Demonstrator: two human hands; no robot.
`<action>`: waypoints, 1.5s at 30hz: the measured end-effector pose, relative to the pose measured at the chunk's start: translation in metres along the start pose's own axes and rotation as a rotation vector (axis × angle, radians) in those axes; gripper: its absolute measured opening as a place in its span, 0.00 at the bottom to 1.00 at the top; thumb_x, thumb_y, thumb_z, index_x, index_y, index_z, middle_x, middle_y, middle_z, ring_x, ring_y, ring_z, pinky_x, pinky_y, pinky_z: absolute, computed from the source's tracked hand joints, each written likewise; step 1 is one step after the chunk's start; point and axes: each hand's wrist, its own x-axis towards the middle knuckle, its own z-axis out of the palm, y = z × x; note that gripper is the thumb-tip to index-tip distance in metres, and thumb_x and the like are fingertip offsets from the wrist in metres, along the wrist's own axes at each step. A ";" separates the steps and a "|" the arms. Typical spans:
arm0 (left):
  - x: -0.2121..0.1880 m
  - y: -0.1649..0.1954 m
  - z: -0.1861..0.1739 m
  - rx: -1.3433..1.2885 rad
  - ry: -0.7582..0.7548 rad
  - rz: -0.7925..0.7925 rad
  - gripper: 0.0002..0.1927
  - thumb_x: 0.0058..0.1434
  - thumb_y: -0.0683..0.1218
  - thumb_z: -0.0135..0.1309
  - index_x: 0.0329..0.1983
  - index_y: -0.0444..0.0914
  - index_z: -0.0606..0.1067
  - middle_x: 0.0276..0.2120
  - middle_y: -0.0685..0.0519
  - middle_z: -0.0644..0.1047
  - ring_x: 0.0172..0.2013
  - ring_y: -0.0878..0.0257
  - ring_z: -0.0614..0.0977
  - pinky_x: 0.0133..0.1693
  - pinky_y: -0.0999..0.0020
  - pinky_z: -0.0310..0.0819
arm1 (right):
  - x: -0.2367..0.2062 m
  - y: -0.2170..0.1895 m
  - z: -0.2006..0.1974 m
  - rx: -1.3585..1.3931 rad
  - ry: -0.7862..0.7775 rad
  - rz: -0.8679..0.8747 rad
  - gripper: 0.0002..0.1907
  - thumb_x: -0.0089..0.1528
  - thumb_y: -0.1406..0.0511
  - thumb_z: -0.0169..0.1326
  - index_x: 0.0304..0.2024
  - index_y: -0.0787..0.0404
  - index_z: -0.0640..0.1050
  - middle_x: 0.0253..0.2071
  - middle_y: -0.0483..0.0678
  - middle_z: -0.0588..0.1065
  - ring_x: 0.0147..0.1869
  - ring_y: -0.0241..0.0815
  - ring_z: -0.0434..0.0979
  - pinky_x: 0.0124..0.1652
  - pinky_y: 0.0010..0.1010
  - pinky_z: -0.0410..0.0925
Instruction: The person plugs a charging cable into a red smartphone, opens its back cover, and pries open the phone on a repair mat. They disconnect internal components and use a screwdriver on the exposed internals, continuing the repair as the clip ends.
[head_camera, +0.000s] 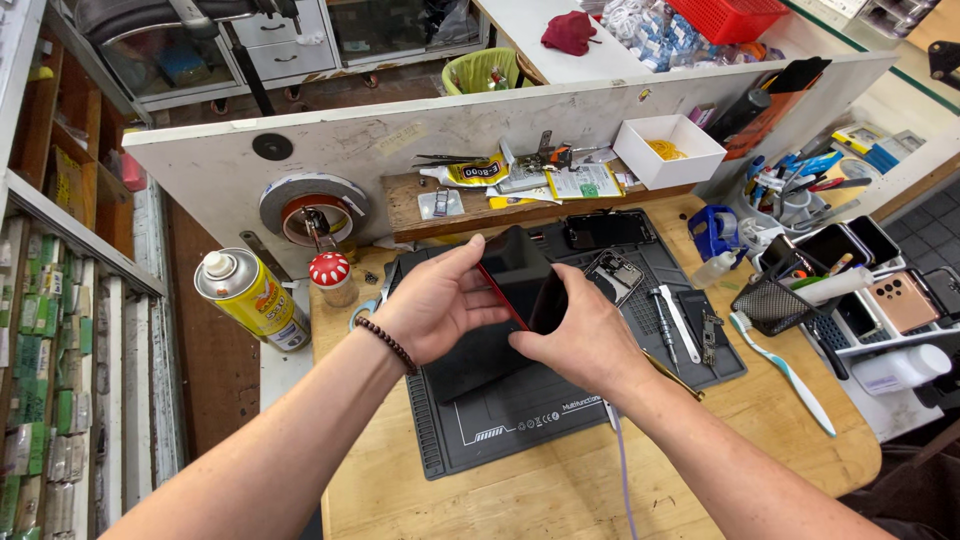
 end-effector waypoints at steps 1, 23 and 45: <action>0.001 0.001 -0.001 0.055 0.029 0.005 0.20 0.72 0.55 0.45 0.56 0.37 0.73 0.50 0.44 0.79 0.47 0.54 0.81 0.49 0.55 0.77 | 0.000 0.000 0.001 -0.006 -0.019 0.006 0.49 0.42 0.55 0.69 0.64 0.62 0.67 0.54 0.57 0.77 0.58 0.51 0.79 0.56 0.38 0.71; 0.036 -0.043 -0.046 0.068 0.186 -0.180 0.23 0.73 0.58 0.40 0.56 0.37 0.73 0.50 0.45 0.80 0.51 0.49 0.82 0.55 0.53 0.75 | 0.034 0.030 0.029 -0.156 -0.155 -0.051 0.49 0.44 0.50 0.71 0.62 0.61 0.67 0.55 0.57 0.77 0.58 0.53 0.79 0.55 0.39 0.71; 0.065 -0.061 -0.067 -0.167 0.133 -0.235 0.32 0.72 0.64 0.35 0.61 0.33 0.69 0.53 0.43 0.78 0.57 0.48 0.79 0.58 0.54 0.72 | 0.032 0.032 0.053 -0.159 -0.030 0.047 0.43 0.46 0.51 0.70 0.58 0.62 0.71 0.53 0.56 0.77 0.59 0.51 0.77 0.56 0.38 0.69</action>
